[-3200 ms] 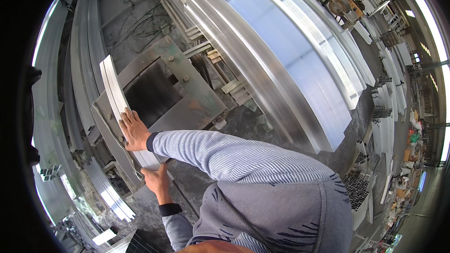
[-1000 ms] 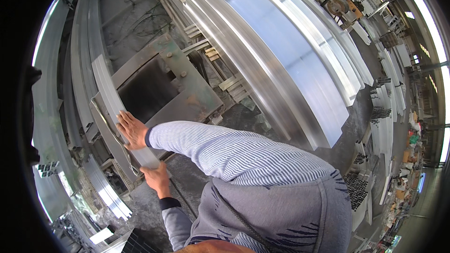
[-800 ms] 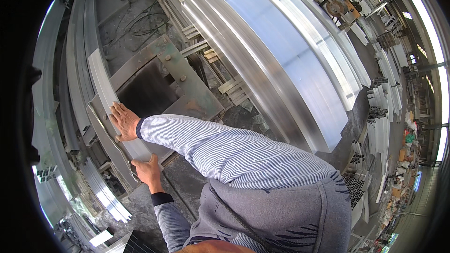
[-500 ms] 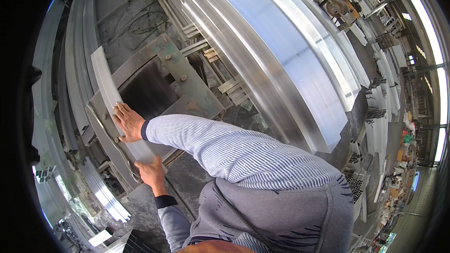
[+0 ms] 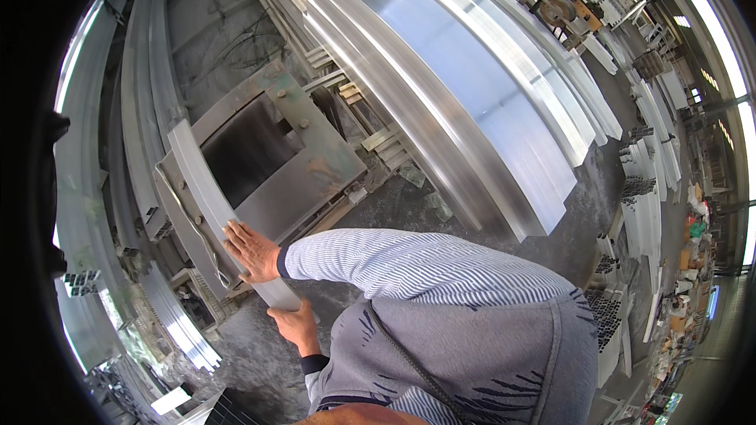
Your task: The person repeatedly picks up long white metal profiles from a stack, carries them to a machine, places them on the machine's surface, and returns to the stack. This cycle is repeated multiple times throughout the clip.
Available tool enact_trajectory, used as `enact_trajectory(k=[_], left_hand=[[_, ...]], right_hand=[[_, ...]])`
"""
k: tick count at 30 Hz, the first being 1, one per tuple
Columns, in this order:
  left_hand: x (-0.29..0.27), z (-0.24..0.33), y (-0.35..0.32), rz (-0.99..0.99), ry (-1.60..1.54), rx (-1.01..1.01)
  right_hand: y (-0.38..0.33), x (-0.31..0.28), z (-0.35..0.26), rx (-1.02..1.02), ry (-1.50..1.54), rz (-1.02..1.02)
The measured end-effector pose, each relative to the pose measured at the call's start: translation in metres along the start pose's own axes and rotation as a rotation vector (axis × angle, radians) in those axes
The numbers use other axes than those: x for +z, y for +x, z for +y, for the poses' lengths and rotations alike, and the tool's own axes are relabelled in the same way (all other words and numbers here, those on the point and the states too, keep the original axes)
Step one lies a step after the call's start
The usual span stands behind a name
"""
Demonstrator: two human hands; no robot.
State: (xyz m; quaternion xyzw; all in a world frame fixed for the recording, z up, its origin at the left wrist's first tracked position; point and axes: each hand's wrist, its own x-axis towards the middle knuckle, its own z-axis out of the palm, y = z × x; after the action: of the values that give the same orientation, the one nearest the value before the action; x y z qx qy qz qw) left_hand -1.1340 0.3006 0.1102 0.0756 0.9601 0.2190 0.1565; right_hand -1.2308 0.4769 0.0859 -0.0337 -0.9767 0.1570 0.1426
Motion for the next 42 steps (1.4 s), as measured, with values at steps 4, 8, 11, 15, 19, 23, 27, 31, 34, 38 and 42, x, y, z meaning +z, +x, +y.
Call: enact_trajectory(k=[4, 8, 11, 15, 19, 23, 27, 31, 34, 38, 42], left_hand=[[0.006, -0.028, -0.046, -0.008, 0.004, -0.003], [0.010, -0.054, -0.085, 0.012, 0.014, 0.004], [0.012, -0.075, -0.109, 0.015, 0.028, -0.002], [0.008, -0.099, -0.135, -0.013, 0.061, -0.045], [0.002, -0.119, -0.167, 0.005, 0.080, -0.074], [-0.004, -0.146, -0.206, 0.009, 0.010, -0.020], [-0.007, -0.166, -0.240, 0.008, 0.053, -0.057], [-0.006, -0.174, -0.265, -0.024, 0.029, -0.089], [-0.010, -0.180, -0.280, -0.033, 0.026, -0.108], [-0.025, -0.197, -0.296, -0.048, 0.026, -0.114], [-0.045, -0.233, -0.317, -0.097, -0.056, -0.136]], right_hand=[[-0.047, 0.002, -0.025, -0.016, 0.009, -0.031], [-0.086, 0.000, -0.048, 0.005, 0.027, -0.118], [-0.109, -0.002, -0.068, 0.017, -0.028, -0.131], [-0.136, -0.007, -0.091, 0.022, 0.060, -0.109], [-0.163, -0.013, -0.114, 0.022, 0.172, -0.160], [-0.191, -0.015, -0.136, 0.013, 0.198, 0.001], [-0.217, -0.011, -0.160, -0.040, 0.026, -0.136], [-0.243, -0.011, -0.166, -0.090, 0.002, -0.192], [-0.255, -0.015, -0.166, -0.110, 0.049, -0.214], [-0.262, -0.023, -0.163, -0.142, 0.190, -0.207], [-0.259, -0.038, -0.163, -0.150, 0.377, -0.051]])
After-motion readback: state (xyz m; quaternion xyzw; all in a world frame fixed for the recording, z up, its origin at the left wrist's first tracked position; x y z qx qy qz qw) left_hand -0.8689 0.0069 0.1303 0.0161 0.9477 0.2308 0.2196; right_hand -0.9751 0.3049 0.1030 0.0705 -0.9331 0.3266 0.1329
